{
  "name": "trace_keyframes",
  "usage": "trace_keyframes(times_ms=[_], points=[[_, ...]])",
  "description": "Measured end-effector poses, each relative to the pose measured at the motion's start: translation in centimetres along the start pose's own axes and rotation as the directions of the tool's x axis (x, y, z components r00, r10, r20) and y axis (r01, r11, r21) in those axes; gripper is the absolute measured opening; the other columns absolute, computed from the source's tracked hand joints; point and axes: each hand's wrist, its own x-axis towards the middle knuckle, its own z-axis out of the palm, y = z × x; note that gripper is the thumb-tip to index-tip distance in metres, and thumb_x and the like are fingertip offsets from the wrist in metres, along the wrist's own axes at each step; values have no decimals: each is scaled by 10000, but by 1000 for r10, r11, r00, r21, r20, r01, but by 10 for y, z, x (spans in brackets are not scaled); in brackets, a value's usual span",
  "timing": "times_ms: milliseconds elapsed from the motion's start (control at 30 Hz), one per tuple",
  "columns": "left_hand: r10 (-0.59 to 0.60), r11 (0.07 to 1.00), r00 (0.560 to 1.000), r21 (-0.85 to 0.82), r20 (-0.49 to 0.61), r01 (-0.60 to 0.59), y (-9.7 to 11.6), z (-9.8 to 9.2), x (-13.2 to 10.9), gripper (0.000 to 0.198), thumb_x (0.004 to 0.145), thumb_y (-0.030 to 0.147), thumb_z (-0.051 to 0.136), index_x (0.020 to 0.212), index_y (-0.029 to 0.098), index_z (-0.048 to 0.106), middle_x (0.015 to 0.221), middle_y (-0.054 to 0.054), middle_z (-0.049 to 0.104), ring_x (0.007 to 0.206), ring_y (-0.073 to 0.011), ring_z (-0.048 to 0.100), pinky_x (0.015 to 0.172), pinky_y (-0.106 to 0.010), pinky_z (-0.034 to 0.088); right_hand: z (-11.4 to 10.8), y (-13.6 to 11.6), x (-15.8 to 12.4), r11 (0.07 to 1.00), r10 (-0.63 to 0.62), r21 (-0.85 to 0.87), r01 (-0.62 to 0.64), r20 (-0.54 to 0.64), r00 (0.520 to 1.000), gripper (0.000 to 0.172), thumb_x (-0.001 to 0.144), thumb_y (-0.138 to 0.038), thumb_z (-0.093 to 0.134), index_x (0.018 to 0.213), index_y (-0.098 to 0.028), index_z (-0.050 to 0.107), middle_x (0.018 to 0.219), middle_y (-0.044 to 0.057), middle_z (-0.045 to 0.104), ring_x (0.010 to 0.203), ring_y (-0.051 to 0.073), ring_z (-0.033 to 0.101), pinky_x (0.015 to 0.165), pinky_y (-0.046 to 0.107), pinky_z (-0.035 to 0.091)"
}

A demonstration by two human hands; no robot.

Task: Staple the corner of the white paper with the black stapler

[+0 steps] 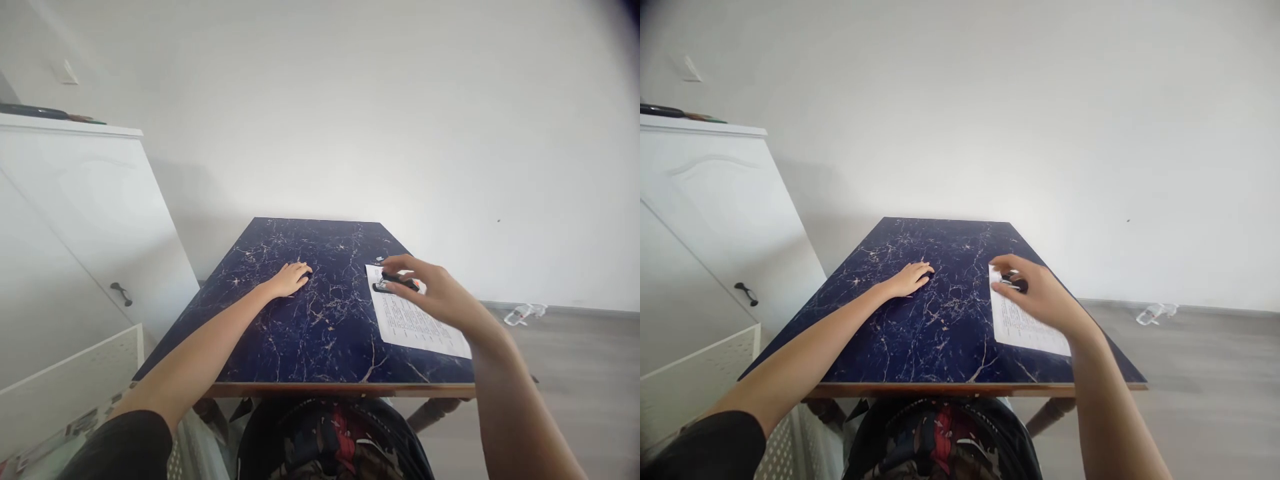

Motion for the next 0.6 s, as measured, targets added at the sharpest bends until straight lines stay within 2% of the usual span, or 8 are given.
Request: trace_keyframes(times_ms=[33, 100, 200, 267, 400, 467, 533, 600], points=[[-1, 1000, 1000, -6, -1, 1, 0, 0, 0, 406, 1065, 406, 386, 1405, 266, 559, 1606, -137, 459, 1520, -318, 378, 1242, -597, 245, -4, 20, 31, 991, 102, -82, -105, -31, 994, 465, 956, -527, 617, 1361, -298, 631, 1374, 121, 657, 1239, 344, 635, 1020, 517, 550], [1, 1000, 1000, -15, 4, -1, -1, 0, -1, 407, 1067, 409, 372, 1405, 278, 557, 1613, -122, 454, 1526, -311, 368, 1249, -589, 228, -3, 68, 60, 956, 223, -202, -214, 21, 975, 502, 908, -531, 652, 1345, -286, 644, 1423, 136, 633, 1286, 367, 609, 1053, 519, 519], [5, 1000, 1000, -30, 11, -5, 1, -3, -3, 413, 1064, 413, 371, 1401, 277, 568, 1602, -109, 474, 1526, -304, 365, 1254, -558, 228, 7, 130, 51, 917, 332, -280, -284, 140, 933, 586, 863, -538, 679, 1388, -282, 622, 1399, 134, 662, 1246, 371, 636, 1012, 496, 526], [21, 999, 1000, -35, -10, -21, 7, -6, -4, 419, 1059, 430, 381, 1372, 259, 601, 1553, -111, 528, 1484, -302, 421, 1240, -517, 271, 14, 150, 39, 920, 334, -276, -279, 177, 926, 582, 891, -539, 631, 1409, -274, 606, 1311, 131, 710, 1140, 346, 685, 937, 466, 546], [49, 998, 987, -24, -152, -53, 22, -19, -1, 442, 1074, 464, 345, 1224, 231, 689, 1306, -102, 685, 1243, -273, 590, 1127, -433, 410, 18, 156, 44, 927, 306, -284, -243, 203, 930, 459, 895, -493, 607, 1270, -237, 679, 1112, 136, 766, 935, 310, 717, 807, 413, 537], [4, 1000, 972, -8, -234, -6, 20, -30, 3, 428, 1078, 433, 343, 1145, 224, 711, 1198, -99, 712, 1148, -268, 609, 1067, -422, 450, 17, 153, 53, 920, 316, -313, -237, 232, 920, 413, 871, -497, 639, 1174, -226, 711, 1030, 133, 773, 871, 307, 712, 762, 399, 521], [-109, 993, 949, 8, -297, 116, 5, -44, 3, 364, 1059, 367, 388, 1105, 212, 715, 1158, -109, 711, 1122, -279, 608, 1043, -432, 464, 19, 146, 62, 915, 311, -340, -215, 260, 914, 387, 858, -510, 658, 1111, -225, 722, 976, 117, 773, 829, 297, 706, 739, 382, 506], [-290, 951, 900, 6, -326, 308, -24, -59, -4, 315, 1033, 316, 433, 1118, 200, 713, 1175, -135, 697, 1133, -302, 609, 1035, -455, 471, 28, 133, 71, 917, 286, -357, -177, 281, 916, 362, 868, -509, 651, 1078, -222, 722, 937, 98, 769, 789, 276, 699, 714, 359, 488]])
